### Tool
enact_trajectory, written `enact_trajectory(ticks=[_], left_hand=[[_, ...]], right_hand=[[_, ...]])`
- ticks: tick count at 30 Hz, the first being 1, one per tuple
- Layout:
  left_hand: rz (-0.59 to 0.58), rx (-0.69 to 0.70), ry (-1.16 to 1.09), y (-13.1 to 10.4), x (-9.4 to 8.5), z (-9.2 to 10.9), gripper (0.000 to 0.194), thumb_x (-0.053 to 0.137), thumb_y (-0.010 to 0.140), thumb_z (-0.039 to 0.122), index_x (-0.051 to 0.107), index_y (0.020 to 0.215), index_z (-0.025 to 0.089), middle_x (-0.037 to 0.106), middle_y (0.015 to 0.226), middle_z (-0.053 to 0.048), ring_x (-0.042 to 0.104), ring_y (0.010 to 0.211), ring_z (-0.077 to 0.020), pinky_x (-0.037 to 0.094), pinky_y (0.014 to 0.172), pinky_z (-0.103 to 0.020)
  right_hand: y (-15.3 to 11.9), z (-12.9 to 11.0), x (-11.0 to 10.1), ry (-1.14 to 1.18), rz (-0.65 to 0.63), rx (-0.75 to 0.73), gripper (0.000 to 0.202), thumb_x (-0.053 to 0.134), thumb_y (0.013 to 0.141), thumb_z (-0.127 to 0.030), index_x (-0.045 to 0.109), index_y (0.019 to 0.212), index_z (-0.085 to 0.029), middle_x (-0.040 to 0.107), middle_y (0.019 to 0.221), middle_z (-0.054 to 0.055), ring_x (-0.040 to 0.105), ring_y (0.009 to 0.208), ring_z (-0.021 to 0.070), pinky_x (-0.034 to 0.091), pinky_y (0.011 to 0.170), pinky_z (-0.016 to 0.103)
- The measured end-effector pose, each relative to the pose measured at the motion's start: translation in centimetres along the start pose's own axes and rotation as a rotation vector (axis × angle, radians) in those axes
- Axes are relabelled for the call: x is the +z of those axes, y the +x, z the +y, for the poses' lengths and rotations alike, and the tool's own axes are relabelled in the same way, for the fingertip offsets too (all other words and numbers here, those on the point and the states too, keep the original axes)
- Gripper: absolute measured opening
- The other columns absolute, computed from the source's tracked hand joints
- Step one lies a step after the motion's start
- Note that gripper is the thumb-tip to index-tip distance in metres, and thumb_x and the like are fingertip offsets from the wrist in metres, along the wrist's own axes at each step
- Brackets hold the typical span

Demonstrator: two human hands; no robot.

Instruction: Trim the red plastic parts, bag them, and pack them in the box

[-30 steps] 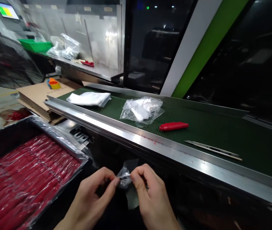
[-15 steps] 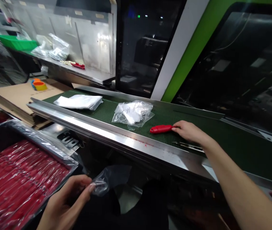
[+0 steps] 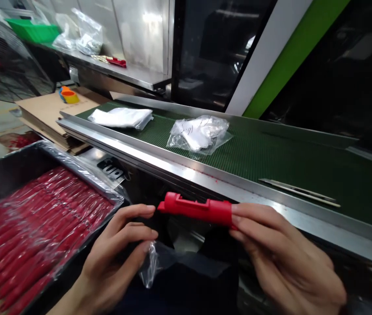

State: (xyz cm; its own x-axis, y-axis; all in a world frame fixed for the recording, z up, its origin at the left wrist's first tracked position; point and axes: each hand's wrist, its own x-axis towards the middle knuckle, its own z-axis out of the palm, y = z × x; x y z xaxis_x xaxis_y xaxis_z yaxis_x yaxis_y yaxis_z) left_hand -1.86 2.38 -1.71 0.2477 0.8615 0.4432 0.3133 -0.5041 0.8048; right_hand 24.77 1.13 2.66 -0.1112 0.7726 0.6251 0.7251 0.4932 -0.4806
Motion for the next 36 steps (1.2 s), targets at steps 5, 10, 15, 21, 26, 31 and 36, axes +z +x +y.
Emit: enact_trajectory(ticks=[5, 10, 15, 21, 26, 31, 36], left_hand=[[-0.016, -0.002, -0.029, -1.1, -0.3, 0.5, 0.025, 0.052, 0.090, 0.003, 0.062, 0.103, 0.021, 0.053, 0.129, -0.004, 0.058, 0.115, -0.0113, 0.048, 0.101, -0.021], [-0.012, 0.009, -0.025, -1.8, -0.7, 0.7, 0.026, 0.053, 0.088, 0.000, 0.062, 0.103, 0.019, 0.053, 0.130, -0.006, 0.059, 0.114, -0.0121, 0.052, 0.095, -0.021], [0.028, 0.101, 0.007, -2.4, -0.5, 0.9, 0.029, 0.056, 0.084, -0.005, 0.064, 0.104, 0.015, 0.052, 0.133, -0.010, 0.060, 0.112, -0.0150, 0.056, 0.086, -0.023], [0.032, 0.202, 0.103, -2.7, -0.4, 0.8, 0.032, 0.056, 0.081, -0.008, 0.065, 0.105, 0.012, 0.052, 0.135, -0.014, 0.060, 0.113, -0.0174, 0.056, 0.083, -0.026], [0.047, 0.232, 0.132, -2.9, -0.4, 0.7, 0.029, 0.059, 0.080, -0.005, 0.064, 0.102, 0.013, 0.052, 0.135, -0.014, 0.061, 0.109, -0.0166, 0.057, 0.081, -0.026], [0.052, 0.243, 0.101, -3.1, -0.3, 0.4, 0.030, 0.060, 0.078, -0.006, 0.064, 0.102, 0.011, 0.051, 0.139, -0.016, 0.061, 0.112, -0.0183, 0.057, 0.080, -0.026], [0.050, 0.199, 0.122, -3.3, -0.2, -0.1, 0.032, 0.059, 0.078, -0.008, 0.064, 0.104, 0.010, 0.047, 0.144, -0.017, 0.060, 0.114, -0.0183, 0.056, 0.085, -0.026]], right_hand=[[-1.3, -0.3, 0.9, 0.094, -0.096, -0.041, 0.035, 0.058, 0.089, -0.009, 0.065, 0.116, -0.030, 0.064, 0.119, -0.001, 0.066, 0.098, 0.0129, 0.057, 0.082, 0.023], [-2.6, 0.1, 1.4, 0.178, -0.153, -0.029, 0.035, 0.058, 0.088, -0.006, 0.066, 0.117, -0.023, 0.060, 0.127, 0.007, 0.068, 0.102, 0.0176, 0.060, 0.080, 0.025], [-3.6, 0.3, 2.1, 0.194, -0.104, 0.035, 0.029, 0.062, 0.087, -0.009, 0.069, 0.111, -0.023, 0.063, 0.125, 0.007, 0.069, 0.099, 0.0172, 0.058, 0.078, 0.023], [-4.4, 0.4, 3.2, 0.193, -0.067, 0.243, 0.019, 0.066, 0.087, -0.020, 0.072, 0.103, -0.030, 0.068, 0.119, -0.001, 0.068, 0.096, 0.0139, 0.055, 0.089, 0.021], [-5.3, 0.9, 4.2, 0.330, -0.071, 0.508, 0.007, 0.070, 0.085, -0.031, 0.073, 0.091, -0.030, 0.070, 0.106, -0.001, 0.066, 0.079, 0.0107, 0.054, 0.068, 0.015], [-6.2, 1.6, 4.7, 0.570, -0.150, 0.796, 0.019, 0.072, 0.084, -0.036, 0.072, 0.101, -0.029, 0.070, 0.089, 0.001, 0.063, 0.068, 0.0111, 0.053, 0.065, 0.019], [-5.1, 0.1, 4.7, 0.757, -0.158, 0.987, 0.027, 0.078, 0.075, -0.045, 0.074, 0.086, -0.020, 0.070, 0.072, 0.006, 0.064, 0.061, 0.0146, 0.056, 0.060, 0.023]])
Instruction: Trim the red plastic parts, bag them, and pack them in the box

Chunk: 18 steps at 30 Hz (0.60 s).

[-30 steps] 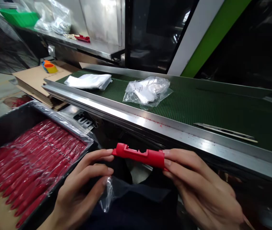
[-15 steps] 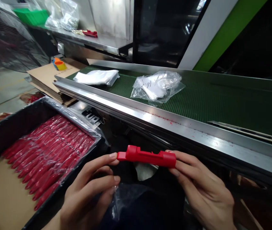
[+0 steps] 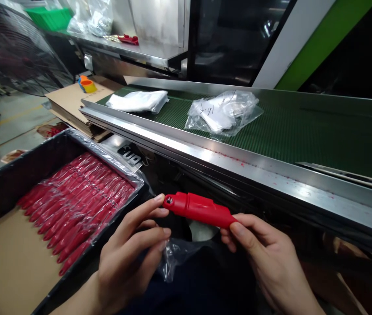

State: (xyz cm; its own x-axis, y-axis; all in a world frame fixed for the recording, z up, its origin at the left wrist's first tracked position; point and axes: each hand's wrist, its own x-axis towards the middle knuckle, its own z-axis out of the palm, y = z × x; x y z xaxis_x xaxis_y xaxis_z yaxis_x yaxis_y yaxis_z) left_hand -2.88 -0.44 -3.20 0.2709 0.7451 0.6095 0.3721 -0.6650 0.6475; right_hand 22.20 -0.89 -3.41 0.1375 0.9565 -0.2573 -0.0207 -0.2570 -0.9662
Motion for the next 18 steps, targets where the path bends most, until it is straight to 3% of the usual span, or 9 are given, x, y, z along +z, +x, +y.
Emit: enact_trajectory(ticks=[5, 10, 18], left_hand=[[0.003, -0.075, 0.013, -0.3, 0.1, -0.3, 0.032, 0.060, 0.080, -0.007, 0.062, 0.106, 0.013, 0.046, 0.144, -0.016, 0.060, 0.113, -0.0193, 0.056, 0.084, -0.029], [0.023, -0.108, 0.040, -0.4, 0.0, -0.6, 0.030, 0.059, 0.082, -0.006, 0.062, 0.104, 0.014, 0.047, 0.143, -0.016, 0.062, 0.109, -0.0184, 0.057, 0.083, -0.029], [0.013, -0.148, 0.088, -0.4, -0.6, -1.3, 0.026, 0.058, 0.084, -0.004, 0.063, 0.103, 0.013, 0.049, 0.142, -0.015, 0.063, 0.108, -0.0145, 0.053, 0.096, -0.027]], right_hand=[[-0.1, -1.7, 1.0, 0.092, -0.118, 0.059, 0.027, 0.072, 0.080, -0.045, 0.074, 0.078, -0.018, 0.067, 0.068, 0.007, 0.060, 0.056, 0.0118, 0.053, 0.052, 0.019], [-0.2, -2.1, 1.7, 0.122, -0.149, 0.109, 0.029, 0.070, 0.082, -0.046, 0.075, 0.083, -0.017, 0.069, 0.074, 0.009, 0.059, 0.062, 0.0123, 0.054, 0.057, 0.020], [-0.2, -2.1, 2.9, 0.199, -0.223, 0.109, 0.030, 0.061, 0.090, -0.044, 0.075, 0.090, -0.017, 0.070, 0.087, 0.009, 0.061, 0.071, 0.0125, 0.054, 0.067, 0.022]])
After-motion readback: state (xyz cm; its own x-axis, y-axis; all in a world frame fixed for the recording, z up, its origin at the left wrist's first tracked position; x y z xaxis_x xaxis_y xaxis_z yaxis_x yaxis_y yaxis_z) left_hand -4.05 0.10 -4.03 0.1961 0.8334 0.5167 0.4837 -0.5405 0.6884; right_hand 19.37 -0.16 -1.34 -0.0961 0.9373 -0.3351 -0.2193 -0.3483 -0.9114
